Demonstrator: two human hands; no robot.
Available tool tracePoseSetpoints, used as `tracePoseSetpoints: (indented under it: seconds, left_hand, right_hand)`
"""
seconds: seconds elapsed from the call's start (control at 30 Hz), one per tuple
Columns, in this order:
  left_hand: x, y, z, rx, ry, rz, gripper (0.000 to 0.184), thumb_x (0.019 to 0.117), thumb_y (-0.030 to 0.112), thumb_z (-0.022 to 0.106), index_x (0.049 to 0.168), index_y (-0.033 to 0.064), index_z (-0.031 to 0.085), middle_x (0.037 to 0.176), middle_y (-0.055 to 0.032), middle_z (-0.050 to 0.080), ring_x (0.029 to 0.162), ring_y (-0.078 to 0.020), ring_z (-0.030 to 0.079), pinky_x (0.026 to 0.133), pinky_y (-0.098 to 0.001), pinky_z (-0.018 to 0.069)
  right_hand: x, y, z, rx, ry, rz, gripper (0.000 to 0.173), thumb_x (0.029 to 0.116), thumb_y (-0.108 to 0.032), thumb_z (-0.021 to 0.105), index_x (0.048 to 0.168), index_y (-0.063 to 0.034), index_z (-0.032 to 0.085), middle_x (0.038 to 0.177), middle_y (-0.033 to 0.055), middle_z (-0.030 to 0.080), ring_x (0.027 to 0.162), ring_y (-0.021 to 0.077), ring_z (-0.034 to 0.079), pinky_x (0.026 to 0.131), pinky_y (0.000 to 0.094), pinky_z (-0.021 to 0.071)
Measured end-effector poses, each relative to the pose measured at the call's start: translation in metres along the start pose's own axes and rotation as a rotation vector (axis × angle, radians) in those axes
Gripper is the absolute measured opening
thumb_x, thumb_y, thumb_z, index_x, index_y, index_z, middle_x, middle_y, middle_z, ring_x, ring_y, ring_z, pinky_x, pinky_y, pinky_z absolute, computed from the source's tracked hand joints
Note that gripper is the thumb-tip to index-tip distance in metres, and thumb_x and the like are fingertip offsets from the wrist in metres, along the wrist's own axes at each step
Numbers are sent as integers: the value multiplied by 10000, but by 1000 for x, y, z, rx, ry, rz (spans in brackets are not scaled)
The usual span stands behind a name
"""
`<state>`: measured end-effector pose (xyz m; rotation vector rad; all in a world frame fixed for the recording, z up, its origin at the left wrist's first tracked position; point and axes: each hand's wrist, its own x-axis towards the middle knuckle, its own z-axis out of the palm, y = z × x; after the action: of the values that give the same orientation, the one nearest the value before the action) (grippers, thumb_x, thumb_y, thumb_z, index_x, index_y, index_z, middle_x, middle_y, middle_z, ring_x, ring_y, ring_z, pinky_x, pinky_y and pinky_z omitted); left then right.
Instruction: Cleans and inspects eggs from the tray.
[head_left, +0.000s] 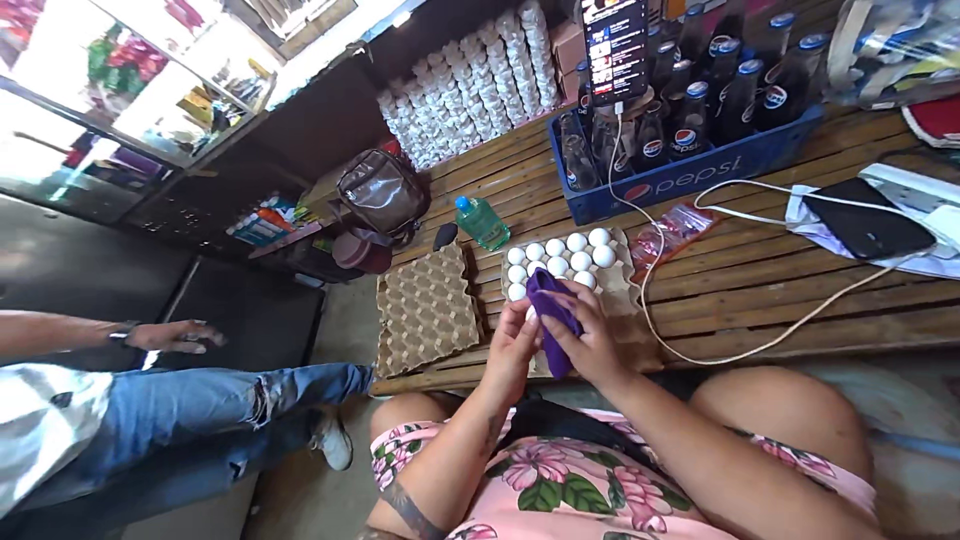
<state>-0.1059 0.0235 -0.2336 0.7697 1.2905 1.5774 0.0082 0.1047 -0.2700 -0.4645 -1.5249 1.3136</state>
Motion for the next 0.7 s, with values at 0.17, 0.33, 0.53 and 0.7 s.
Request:
tracePoseSetpoints:
  seconds: [0.17, 0.33, 0.53, 0.7]
  left_hand:
    - [-2, 1, 2, 91, -87, 16, 414, 1003, 116, 567, 1364, -35, 429, 1190, -87, 629, 993, -146, 668, 860, -346, 583]
    - [-6, 4, 6, 172, -140, 45, 495, 979, 85, 594, 1408, -77, 409, 1241, -116, 620, 1026, -131, 661, 893, -322, 572]
    - [-7, 5, 6, 172, -91, 83, 471, 994, 122, 587, 1401, -65, 442, 1207, -92, 637, 961, -102, 657, 823, -282, 564]
    - [-2, 7, 4, 27, 137, 122, 464, 1011, 157, 561, 1386, -18, 352, 1063, -54, 630, 871, -101, 675, 783, -296, 592]
  right_hand:
    - [2, -1, -1, 96, 48, 102, 398, 994, -236, 610, 1250, 66, 645, 1315, 186, 581, 1242, 126, 556, 1053, 257, 476]
    - [10, -17, -5, 233, 129, 431, 428, 1032, -246, 524, 1344, 47, 534, 1212, 78, 642, 1076, 33, 634, 947, 224, 539]
    - [8, -20, -2, 248, 86, 412, 473, 1033, -252, 506, 1388, 59, 478, 1256, 78, 622, 1105, 16, 621, 966, 203, 526]
    - [-3, -5, 5, 110, -39, 126, 479, 971, -294, 635, 1311, 42, 607, 1350, 160, 562, 1241, 104, 558, 1030, 251, 496]
